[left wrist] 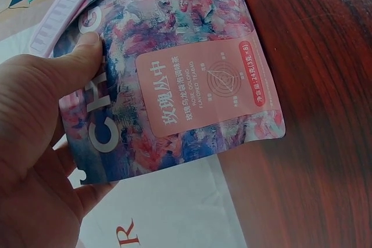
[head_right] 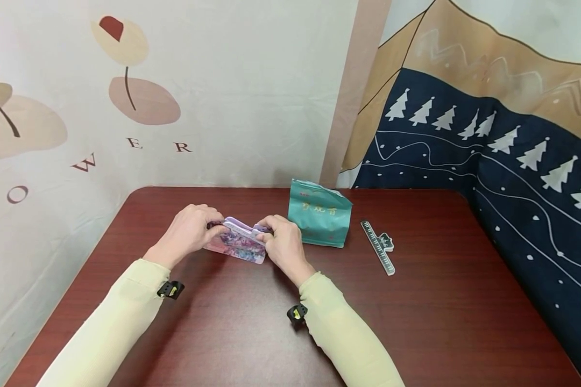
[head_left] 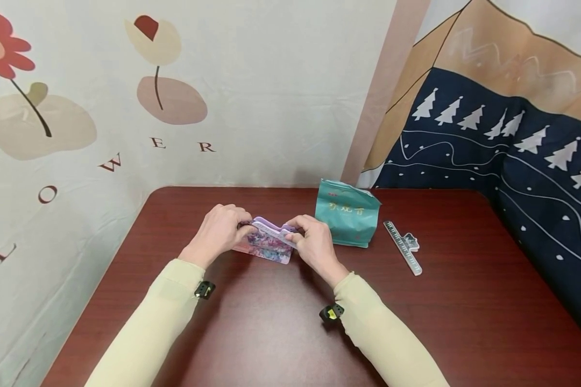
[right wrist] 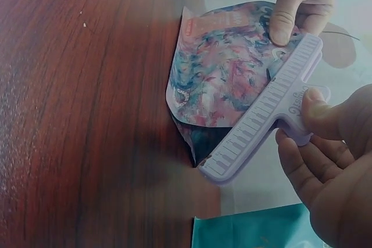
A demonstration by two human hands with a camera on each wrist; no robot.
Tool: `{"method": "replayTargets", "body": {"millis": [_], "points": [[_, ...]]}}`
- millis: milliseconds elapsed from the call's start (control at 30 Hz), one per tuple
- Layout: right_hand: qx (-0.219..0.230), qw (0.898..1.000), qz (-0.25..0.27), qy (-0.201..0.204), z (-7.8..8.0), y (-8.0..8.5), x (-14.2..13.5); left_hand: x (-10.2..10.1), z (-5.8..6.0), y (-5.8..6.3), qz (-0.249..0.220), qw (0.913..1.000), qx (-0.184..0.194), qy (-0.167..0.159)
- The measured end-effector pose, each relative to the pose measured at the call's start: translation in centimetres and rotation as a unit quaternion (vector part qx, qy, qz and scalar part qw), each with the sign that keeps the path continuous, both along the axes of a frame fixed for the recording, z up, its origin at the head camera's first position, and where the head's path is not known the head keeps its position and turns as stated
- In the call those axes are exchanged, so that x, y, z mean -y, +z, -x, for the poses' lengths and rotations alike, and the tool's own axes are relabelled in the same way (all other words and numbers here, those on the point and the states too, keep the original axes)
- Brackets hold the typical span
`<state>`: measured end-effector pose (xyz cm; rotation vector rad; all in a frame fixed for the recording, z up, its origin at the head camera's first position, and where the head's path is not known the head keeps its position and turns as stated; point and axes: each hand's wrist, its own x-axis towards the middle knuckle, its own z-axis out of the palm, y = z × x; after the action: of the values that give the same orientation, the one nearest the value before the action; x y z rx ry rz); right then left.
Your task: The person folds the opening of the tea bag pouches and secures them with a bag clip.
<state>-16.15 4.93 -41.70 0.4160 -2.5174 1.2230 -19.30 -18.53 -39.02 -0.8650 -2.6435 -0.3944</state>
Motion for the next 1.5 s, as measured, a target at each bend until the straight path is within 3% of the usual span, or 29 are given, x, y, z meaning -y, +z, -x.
{"method": "replayTargets", "body": {"millis": [233, 533, 800, 1200, 1500], "points": [[-0.009, 1.0, 0.023, 0.005, 0.19, -0.07, -0.01, -0.14, -0.04, 0.19, -0.002, 1.0, 0.006, 0.004], [0.023, 0.998, 0.054, 0.009, 0.32, -0.17, -0.04, -0.09, 0.02, 0.07, -0.003, 1.0, 0.002, 0.001], [0.013, 0.997, 0.07, 0.013, 0.33, -0.41, 0.02, 0.01, -0.04, -0.07, -0.008, 1.0, 0.003, 0.0], [0.01, 0.997, 0.077, 0.013, 0.3, -0.75, 0.03, -0.1, 0.01, -0.04, -0.016, 0.9998, 0.009, -0.004], [0.038, 0.997, 0.072, 0.018, 0.34, -0.55, 0.02, -0.06, 0.06, 0.09, -0.014, 0.9998, 0.015, -0.003]]}}
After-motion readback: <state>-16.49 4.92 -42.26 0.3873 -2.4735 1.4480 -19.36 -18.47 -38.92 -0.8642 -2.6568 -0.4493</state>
